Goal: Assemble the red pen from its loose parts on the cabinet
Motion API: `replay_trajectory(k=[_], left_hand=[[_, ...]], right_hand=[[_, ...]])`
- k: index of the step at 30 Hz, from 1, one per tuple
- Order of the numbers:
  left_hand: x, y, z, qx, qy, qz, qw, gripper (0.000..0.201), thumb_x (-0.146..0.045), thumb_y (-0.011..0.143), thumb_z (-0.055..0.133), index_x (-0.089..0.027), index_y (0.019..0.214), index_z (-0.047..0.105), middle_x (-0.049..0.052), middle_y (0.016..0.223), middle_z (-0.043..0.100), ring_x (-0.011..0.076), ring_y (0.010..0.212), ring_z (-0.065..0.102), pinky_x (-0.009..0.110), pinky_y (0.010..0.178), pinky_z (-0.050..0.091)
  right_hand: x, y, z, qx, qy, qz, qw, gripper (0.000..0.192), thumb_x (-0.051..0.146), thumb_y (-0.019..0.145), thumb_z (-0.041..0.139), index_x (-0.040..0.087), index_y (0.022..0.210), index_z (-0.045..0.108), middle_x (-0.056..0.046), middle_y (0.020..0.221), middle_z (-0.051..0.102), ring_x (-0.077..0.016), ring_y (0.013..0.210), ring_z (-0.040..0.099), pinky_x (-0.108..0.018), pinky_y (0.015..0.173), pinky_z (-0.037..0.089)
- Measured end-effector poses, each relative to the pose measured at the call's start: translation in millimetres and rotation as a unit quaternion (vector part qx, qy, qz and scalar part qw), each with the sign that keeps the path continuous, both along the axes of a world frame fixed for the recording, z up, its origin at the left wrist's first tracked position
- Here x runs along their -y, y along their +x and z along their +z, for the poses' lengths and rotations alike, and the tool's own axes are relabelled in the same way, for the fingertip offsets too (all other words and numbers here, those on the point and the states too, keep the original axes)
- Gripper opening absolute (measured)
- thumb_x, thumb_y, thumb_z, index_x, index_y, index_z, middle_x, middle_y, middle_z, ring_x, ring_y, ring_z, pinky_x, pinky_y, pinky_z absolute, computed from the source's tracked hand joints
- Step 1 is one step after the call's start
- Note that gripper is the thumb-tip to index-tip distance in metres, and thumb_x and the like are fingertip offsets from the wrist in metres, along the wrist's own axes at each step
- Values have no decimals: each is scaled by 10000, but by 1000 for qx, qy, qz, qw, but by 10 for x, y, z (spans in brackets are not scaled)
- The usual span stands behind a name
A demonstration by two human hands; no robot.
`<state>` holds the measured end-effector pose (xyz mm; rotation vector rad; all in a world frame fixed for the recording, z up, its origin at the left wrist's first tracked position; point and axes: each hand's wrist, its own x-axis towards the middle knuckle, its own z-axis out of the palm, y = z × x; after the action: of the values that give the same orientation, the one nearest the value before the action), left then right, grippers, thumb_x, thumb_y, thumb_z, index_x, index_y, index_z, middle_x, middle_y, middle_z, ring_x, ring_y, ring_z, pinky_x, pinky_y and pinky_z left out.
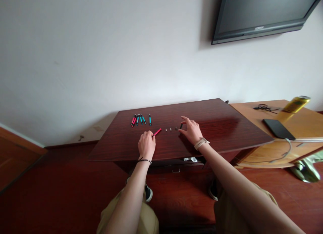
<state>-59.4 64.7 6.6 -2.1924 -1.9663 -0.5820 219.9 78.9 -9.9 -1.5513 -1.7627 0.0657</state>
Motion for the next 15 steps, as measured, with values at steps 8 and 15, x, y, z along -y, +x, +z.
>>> replay_trajectory(k=[8,15], left_hand=[[-27,-24,13,25,-12,19,999,52,-279,1008,625,-241,1009,661,82,1061,683,261,1006,630,326,771,450],[-60,14,23,32,-26,16,999,86,-292,1020,616,-241,982,673,79,1054,697,250,1008,632,318,780,451]], right_hand=[[141,-106,100,-23,49,45,997,735,261,900,773,280,1552,435,-80,1244,771,-340,1194,656,-548,1045,478],[157,-145,62,-35,54,59,996,741,273,884,795,277,1540,452,-71,1240,770,-333,1195,655,-539,1060,484]])
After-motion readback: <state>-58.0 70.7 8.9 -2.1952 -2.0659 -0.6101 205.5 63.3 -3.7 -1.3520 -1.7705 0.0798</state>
